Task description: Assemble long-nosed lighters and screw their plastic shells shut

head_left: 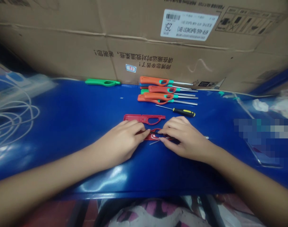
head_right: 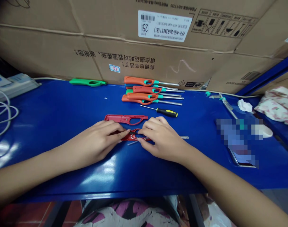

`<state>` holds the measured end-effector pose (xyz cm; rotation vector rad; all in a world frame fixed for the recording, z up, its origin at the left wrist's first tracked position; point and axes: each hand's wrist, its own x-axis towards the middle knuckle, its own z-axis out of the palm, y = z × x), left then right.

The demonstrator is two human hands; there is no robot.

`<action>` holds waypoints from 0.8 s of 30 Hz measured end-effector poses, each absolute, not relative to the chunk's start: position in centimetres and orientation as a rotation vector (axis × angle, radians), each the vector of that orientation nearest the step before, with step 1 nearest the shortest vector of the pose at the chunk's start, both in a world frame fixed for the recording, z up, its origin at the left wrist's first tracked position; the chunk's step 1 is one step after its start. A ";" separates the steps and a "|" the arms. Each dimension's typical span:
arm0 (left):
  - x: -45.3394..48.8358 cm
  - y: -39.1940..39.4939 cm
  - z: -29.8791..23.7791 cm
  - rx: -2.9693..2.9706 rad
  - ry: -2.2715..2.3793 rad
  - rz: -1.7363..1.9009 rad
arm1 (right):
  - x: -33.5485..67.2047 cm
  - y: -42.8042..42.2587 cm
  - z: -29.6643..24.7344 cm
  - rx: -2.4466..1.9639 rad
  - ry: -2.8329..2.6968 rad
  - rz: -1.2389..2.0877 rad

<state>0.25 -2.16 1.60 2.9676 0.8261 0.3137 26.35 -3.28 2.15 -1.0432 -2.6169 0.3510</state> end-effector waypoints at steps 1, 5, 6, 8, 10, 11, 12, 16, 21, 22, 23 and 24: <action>0.3 -2.1 1.6 2.954 0.826 0.320 | 26.4 -3.3 2.2 -1.042 -2.619 0.349; 0.4 -2.2 1.6 2.885 0.826 0.381 | 26.4 -3.3 2.0 -1.045 -2.608 0.406; 0.4 -2.3 1.5 2.859 0.831 0.403 | 26.4 -3.4 2.0 -1.060 -2.590 0.416; 0.5 -2.4 1.5 2.811 0.844 0.429 | 26.4 -3.5 2.0 -1.104 -2.536 0.410; 0.6 -2.5 1.3 2.781 0.849 0.434 | 26.4 -3.6 2.0 -1.148 -2.486 0.405; 0.6 -2.5 1.2 2.771 0.849 0.433 | 26.3 -3.7 2.1 -1.164 -2.474 0.418; 0.6 -2.5 1.1 2.763 0.848 0.434 | 26.2 -3.8 2.2 -1.178 -2.470 0.441; 0.7 -2.4 0.7 2.722 0.851 0.463 | 25.9 -4.2 2.4 -1.232 -2.462 0.548; 0.7 -2.3 0.6 2.720 0.845 0.478 | 25.7 -4.5 2.6 -1.240 -2.464 0.624; 0.7 -2.3 0.6 2.730 0.842 0.472 | 25.8 -4.4 2.6 -1.227 -2.474 0.619; 0.7 -2.3 0.7 2.740 0.837 0.463 | 25.9 -4.3 2.6 -1.216 -2.478 0.605; 0.7 -2.3 0.7 2.750 0.834 0.451 | 26.1 -4.2 2.6 -1.205 -2.469 0.579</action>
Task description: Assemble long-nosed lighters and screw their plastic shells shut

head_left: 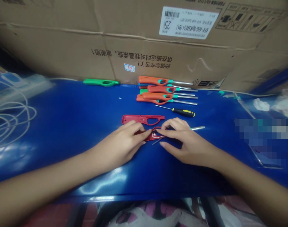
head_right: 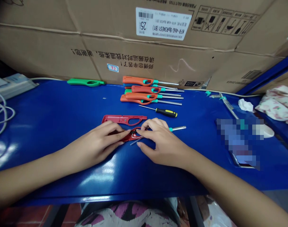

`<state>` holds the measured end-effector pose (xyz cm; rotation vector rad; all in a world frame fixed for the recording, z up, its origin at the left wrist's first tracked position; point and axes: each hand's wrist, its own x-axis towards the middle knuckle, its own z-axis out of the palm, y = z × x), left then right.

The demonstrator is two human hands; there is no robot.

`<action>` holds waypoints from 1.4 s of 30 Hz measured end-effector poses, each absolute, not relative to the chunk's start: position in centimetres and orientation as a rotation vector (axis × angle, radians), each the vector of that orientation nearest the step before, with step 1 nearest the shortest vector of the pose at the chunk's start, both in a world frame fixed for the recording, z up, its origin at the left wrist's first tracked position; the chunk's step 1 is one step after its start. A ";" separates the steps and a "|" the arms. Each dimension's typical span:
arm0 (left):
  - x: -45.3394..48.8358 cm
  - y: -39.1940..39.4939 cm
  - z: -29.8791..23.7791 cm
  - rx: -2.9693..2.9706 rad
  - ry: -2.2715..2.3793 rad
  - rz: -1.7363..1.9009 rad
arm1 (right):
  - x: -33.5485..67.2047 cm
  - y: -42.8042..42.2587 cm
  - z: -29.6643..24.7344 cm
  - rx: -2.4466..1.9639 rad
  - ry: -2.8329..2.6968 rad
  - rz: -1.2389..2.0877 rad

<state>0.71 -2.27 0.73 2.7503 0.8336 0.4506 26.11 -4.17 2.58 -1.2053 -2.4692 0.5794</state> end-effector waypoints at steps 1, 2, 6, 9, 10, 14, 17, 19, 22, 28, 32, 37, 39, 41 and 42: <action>0.7 -2.3 0.8 2.761 0.830 0.438 | 26.3 -4.0 2.5 -1.199 -2.448 0.545; 0.7 -2.3 0.9 2.773 0.827 0.426 | 26.6 -3.7 2.5 -1.197 -2.419 0.504; 0.7 -2.3 1.1 2.819 0.833 0.367 | 28.0 -2.5 2.4 -1.249 -2.345 0.399; 0.6 -2.2 1.3 2.855 0.846 0.341 | 28.8 -1.9 2.5 -1.285 -2.382 0.448; 0.7 -2.2 1.4 2.865 0.840 0.346 | 29.0 -1.8 2.6 -1.290 -2.396 0.488; 0.7 -2.0 1.7 2.887 0.813 0.378 | 29.1 -1.5 2.7 -1.352 -2.399 0.664; 0.6 -1.9 1.8 2.910 0.801 0.389 | 28.9 -1.4 2.4 -1.411 -2.375 0.712; 0.5 -1.8 1.7 2.916 0.789 0.391 | 28.8 -1.2 2.2 -1.426 -2.360 0.737; 0.3 -1.7 1.4 2.874 0.792 0.402 | 28.9 -1.2 2.1 -1.396 -2.389 0.716; 0.1 -1.5 1.0 2.834 0.792 0.411 | 28.7 -2.2 3.0 -1.224 -2.443 0.550; 0.0 -1.6 1.1 2.792 0.770 0.391 | 27.8 -3.0 2.9 -1.021 -2.552 0.577; 0.0 -1.6 1.1 2.786 0.749 0.339 | 27.2 -3.4 2.0 -0.947 -2.715 0.513; -0.1 -1.5 1.0 2.782 0.751 0.325 | 27.2 -3.4 1.9 -0.945 -2.700 0.549; -0.1 -1.4 0.8 2.775 0.748 0.317 | 27.4 -3.2 1.8 -0.952 -2.677 0.574; -0.1 -1.4 0.8 2.771 0.748 0.314 | 27.4 -3.1 1.8 -0.959 -2.670 0.573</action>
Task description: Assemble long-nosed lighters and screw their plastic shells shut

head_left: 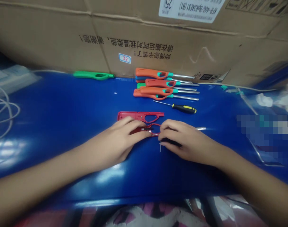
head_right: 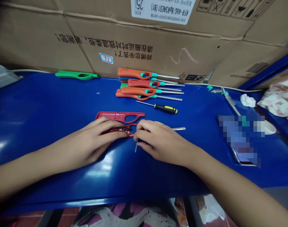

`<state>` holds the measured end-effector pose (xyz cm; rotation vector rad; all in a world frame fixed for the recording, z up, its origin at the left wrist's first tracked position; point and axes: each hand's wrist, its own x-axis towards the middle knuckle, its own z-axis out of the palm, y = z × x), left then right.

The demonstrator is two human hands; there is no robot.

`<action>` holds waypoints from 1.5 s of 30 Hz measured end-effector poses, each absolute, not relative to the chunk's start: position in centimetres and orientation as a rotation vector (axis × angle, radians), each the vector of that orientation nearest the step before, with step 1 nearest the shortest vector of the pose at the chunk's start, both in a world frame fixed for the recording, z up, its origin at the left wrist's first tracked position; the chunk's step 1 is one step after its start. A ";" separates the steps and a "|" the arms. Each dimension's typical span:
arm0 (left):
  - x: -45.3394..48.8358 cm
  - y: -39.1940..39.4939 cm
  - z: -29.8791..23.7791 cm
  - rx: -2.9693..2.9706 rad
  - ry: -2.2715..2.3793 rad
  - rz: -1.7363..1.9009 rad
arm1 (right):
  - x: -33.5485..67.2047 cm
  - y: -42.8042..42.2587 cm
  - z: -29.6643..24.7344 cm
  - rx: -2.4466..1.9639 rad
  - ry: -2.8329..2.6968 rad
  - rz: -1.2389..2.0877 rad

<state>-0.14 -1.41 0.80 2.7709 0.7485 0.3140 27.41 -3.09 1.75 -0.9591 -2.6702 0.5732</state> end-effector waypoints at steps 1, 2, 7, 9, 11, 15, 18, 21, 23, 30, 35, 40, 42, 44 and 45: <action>-0.2 -1.4 0.8 2.767 0.750 0.313 | 27.5 -3.0 1.7 -0.965 -2.668 0.564; -0.2 -1.4 0.8 2.765 0.749 0.315 | 27.5 -2.9 1.6 -0.972 -2.670 0.549; -0.2 -1.4 0.8 2.765 0.756 0.312 | 27.5 -2.7 1.4 -0.964 -2.664 0.549; -0.2 -1.4 0.9 2.772 0.762 0.310 | 27.6 -2.8 1.7 -0.981 -2.606 0.650; -0.1 -1.4 0.9 2.785 0.755 0.311 | 27.6 -2.8 2.0 -1.017 -2.513 0.748; -0.1 -1.4 0.9 2.843 0.727 0.302 | 27.6 -2.9 2.1 -1.088 -2.389 0.784; -0.2 -1.4 0.9 2.873 0.720 0.289 | 27.3 -2.8 1.6 -1.080 -2.387 0.703; -0.2 -1.5 0.9 2.877 0.718 0.281 | 27.0 -2.6 1.2 -1.062 -2.404 0.614; -0.2 -1.6 1.0 2.878 0.721 0.288 | 26.9 -2.5 1.1 -1.067 -2.407 0.605; -0.1 -1.4 1.0 2.887 0.705 0.339 | 27.3 -2.8 2.2 -0.985 -2.520 0.730; -0.1 -0.9 0.8 2.913 0.731 0.464 | 27.9 -2.9 3.9 -0.964 -2.507 0.509; -0.2 -0.6 0.7 2.949 0.693 0.490 | 34.0 0.8 6.2 -1.567 -2.220 -0.154; -0.3 -0.7 0.8 2.952 0.678 0.508 | 37.8 3.2 6.7 -2.100 -2.040 -0.223; -0.3 -0.8 0.9 2.946 0.668 0.516 | 41.5 5.6 6.7 -2.308 -1.927 -0.206; -0.3 -0.9 1.0 2.942 0.666 0.511 | 43.1 6.5 6.5 -2.372 -1.885 -0.194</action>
